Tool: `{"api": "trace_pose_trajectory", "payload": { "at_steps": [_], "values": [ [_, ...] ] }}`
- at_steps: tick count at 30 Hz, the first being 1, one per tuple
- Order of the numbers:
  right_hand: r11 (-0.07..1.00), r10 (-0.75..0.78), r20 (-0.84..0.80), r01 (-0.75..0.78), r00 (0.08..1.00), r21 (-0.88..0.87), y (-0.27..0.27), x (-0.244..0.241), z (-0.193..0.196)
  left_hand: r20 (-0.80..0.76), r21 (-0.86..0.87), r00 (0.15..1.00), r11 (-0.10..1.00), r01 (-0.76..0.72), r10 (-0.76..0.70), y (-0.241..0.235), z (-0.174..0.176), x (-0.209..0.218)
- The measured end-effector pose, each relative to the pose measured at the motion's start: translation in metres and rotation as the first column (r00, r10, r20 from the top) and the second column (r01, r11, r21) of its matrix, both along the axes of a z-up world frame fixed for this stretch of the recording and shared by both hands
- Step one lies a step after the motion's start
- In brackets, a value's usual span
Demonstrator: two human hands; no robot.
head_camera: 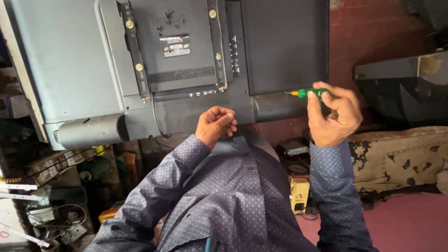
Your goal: The person uses a screwdriver to remove screws from the back panel of a television set. They systematically unscrew fasteners around the perimeter and center of the back cover, placing them aside on the workbench.
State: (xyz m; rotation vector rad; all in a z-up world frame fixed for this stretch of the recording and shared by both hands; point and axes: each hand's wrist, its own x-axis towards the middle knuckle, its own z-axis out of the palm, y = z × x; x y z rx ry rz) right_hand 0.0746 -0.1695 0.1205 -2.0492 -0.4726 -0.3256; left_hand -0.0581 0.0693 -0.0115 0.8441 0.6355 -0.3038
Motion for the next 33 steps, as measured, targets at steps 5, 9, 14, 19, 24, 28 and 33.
{"api": "trace_pose_trajectory", "payload": {
  "at_steps": [5, 9, 14, 19, 24, 28, 33],
  "values": [
    [0.996, -0.035, 0.081, 0.042, 0.996, -0.083, -0.001, 0.003, 0.002, 0.027, -0.01, 1.0, 1.0, -0.015, 0.016, 0.002, 0.0, -0.003],
    [0.999, 0.029, 0.004, -0.029, 1.0, 0.016, -0.003, 0.004, 0.001, 0.0, 0.034, 1.0, 0.999, -0.018, 0.018, 0.002, -0.001, -0.008],
    [0.995, -0.051, 0.068, 0.057, 0.996, -0.082, -0.005, 0.008, 0.001, 0.014, 0.057, 0.999, 0.998, -0.032, 0.031, 0.005, -0.004, -0.012],
    [0.999, -0.017, 0.047, 0.018, 0.999, -0.033, -0.007, 0.005, -0.003, -0.02, 0.069, 0.999, 0.997, -0.025, 0.026, 0.008, -0.007, -0.02],
    [0.999, -0.041, 0.048, 0.042, 0.998, -0.028, -0.01, 0.0, -0.008, -0.002, 0.075, 1.0, 0.997, -0.025, 0.025, 0.007, -0.016, -0.021],
    [0.998, -0.017, 0.169, 0.027, 0.985, -0.055, -0.015, -0.002, -0.012, 0.013, 0.117, 1.0, 0.993, -0.014, 0.013, 0.003, -0.027, -0.023],
    [1.0, 0.0, 0.081, 0.0, 0.997, 0.002, -0.013, 0.0, -0.016, 0.01, 0.119, 1.0, 0.993, -0.026, 0.025, 0.002, -0.036, -0.023]
  ]
}}
